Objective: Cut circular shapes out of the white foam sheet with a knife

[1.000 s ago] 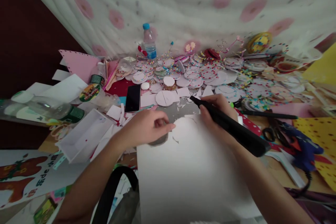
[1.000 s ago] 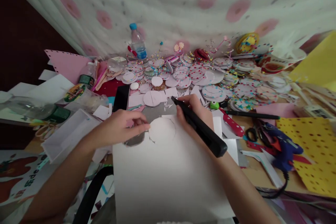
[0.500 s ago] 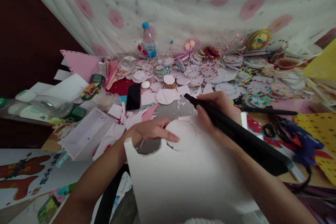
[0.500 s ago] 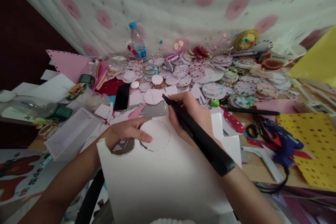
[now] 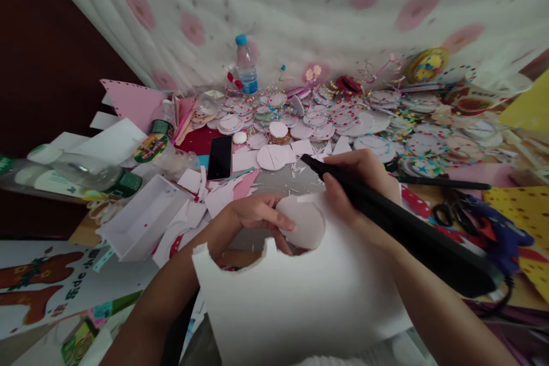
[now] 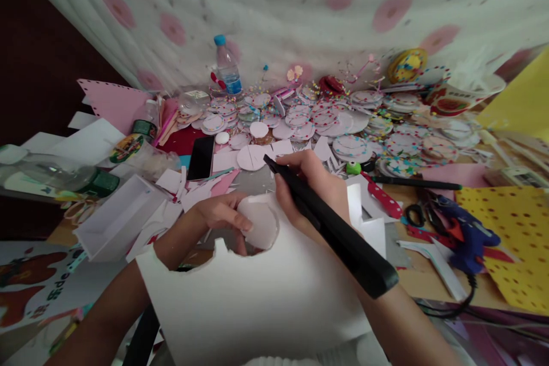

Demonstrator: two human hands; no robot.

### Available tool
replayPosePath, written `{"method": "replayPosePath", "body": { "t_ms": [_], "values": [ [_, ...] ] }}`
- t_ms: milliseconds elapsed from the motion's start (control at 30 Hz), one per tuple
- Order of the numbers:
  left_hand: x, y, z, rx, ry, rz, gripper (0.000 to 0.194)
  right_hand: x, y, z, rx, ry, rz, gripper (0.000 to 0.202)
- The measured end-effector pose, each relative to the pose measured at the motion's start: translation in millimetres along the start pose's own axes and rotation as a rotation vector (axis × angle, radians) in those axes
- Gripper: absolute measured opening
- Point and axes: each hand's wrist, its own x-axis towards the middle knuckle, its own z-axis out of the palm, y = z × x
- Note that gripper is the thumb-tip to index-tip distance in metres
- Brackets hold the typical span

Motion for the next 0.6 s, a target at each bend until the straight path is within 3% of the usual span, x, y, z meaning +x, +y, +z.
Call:
{"method": "replayPosePath", "body": {
  "t_ms": [167,367,467,600],
  "values": [
    [-4,11,0.5,0.107,0.068,0.058,0.028,0,7,3,-0.013,-0.004,0.034,0.018],
    [-5,32,4.4,0.442,0.193,0.143,0.024,4,8,11,-0.057,-0.040,0.075,0.019],
    [5,34,7.8,0.548,0.250,0.197,0.020,6,8,14,-0.116,-0.052,0.110,0.021],
    [12,25,9.3,0.506,0.271,0.231,0.027,3,14,17,-0.167,-0.049,0.090,0.022]
  ]
}}
